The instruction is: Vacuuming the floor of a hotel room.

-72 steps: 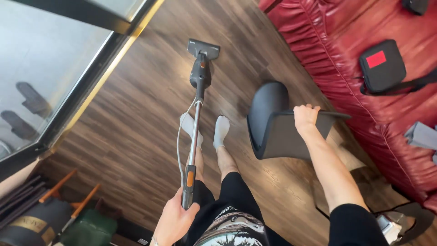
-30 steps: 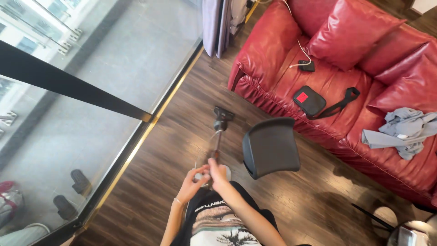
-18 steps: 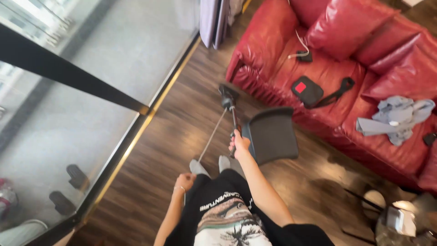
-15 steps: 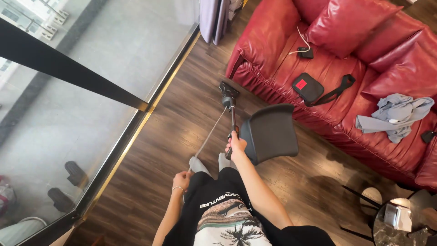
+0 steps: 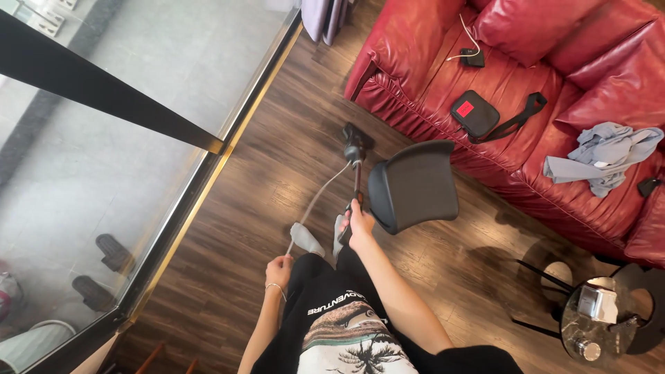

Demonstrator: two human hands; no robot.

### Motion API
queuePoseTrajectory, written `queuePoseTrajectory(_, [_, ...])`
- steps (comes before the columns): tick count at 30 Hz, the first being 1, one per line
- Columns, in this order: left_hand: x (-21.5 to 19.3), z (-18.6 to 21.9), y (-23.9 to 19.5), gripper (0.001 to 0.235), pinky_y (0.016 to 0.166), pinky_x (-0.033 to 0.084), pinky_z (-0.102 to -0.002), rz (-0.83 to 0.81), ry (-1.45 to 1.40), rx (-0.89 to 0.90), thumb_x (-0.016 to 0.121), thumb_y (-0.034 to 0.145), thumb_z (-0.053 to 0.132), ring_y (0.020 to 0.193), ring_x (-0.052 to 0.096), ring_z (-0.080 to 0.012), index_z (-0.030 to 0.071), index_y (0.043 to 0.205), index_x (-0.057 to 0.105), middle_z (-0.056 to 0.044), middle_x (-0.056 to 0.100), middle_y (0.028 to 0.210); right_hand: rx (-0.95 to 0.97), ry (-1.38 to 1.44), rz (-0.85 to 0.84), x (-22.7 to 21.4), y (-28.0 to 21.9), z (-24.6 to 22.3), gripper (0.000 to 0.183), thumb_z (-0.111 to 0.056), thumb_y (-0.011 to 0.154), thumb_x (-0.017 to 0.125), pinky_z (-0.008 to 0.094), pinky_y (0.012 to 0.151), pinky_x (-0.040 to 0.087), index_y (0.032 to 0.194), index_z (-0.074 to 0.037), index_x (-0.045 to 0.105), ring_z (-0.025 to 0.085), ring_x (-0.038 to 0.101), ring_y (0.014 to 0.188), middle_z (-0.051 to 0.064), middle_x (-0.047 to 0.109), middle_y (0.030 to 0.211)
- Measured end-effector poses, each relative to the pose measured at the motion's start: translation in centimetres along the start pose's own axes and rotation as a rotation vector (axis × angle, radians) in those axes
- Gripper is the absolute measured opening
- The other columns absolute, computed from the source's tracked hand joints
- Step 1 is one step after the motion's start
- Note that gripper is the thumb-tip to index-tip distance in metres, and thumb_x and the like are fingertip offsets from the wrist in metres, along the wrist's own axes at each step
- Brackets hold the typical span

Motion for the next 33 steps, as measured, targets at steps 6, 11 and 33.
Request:
queuePoseTrajectory(6, [5.6,1.4,0.9,0.033,0.084,0.056,-0.039,-0.127,-0.111,0.099,0.067,0.093,0.035,0.092,0.076,-0.0314,0.006,0.104,0.077,-0.018,0.078,0.094,0.116,0.075,-0.17,2.2,0.5,-3.8,0.036,-0.046,0.102,0.057,0.033,0.051,0.045,0.096,-0.01,0.052,0.015,0.052,0.054,0.006,0.058,0.075])
queuePoseTrajectory(11, [3.6,-0.6,1.4,0.032,0.084,0.056,-0.041,0.055,-0.139,0.017,0.067,0.093,0.034,0.092,0.075,-0.0329,0.006,0.104,0.076,-0.019,0.077,0.095,0.109,-0.064,-0.203,-0.1,1.7,-2.5,0.042,-0.052,0.102,0.054,0.033,0.047,0.042,0.093,-0.011,0.05,0.015,0.046,0.05,0.002,0.049,0.066])
queuePoseTrajectory(33, [0.1,-10.1,-0.2,0.036,0.067,0.056,-0.032,0.268,-0.826,-0.582,0.073,0.092,0.021,0.073,0.066,-0.0171,-0.001,0.12,0.066,-0.011,0.071,0.086,0.155,-0.599,-0.274,2.6,-9.9,0.2,0.03,-0.036,0.098,0.065,0.029,0.038,0.037,0.093,-0.008,0.056,0.011,0.043,0.044,0.001,0.051,0.063])
Point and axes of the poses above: each hand's wrist, its own y-axis towards the middle knuckle, its own x-axis out of the palm, z = x × y, the point moved 5 cm from there along y, towards the middle knuckle
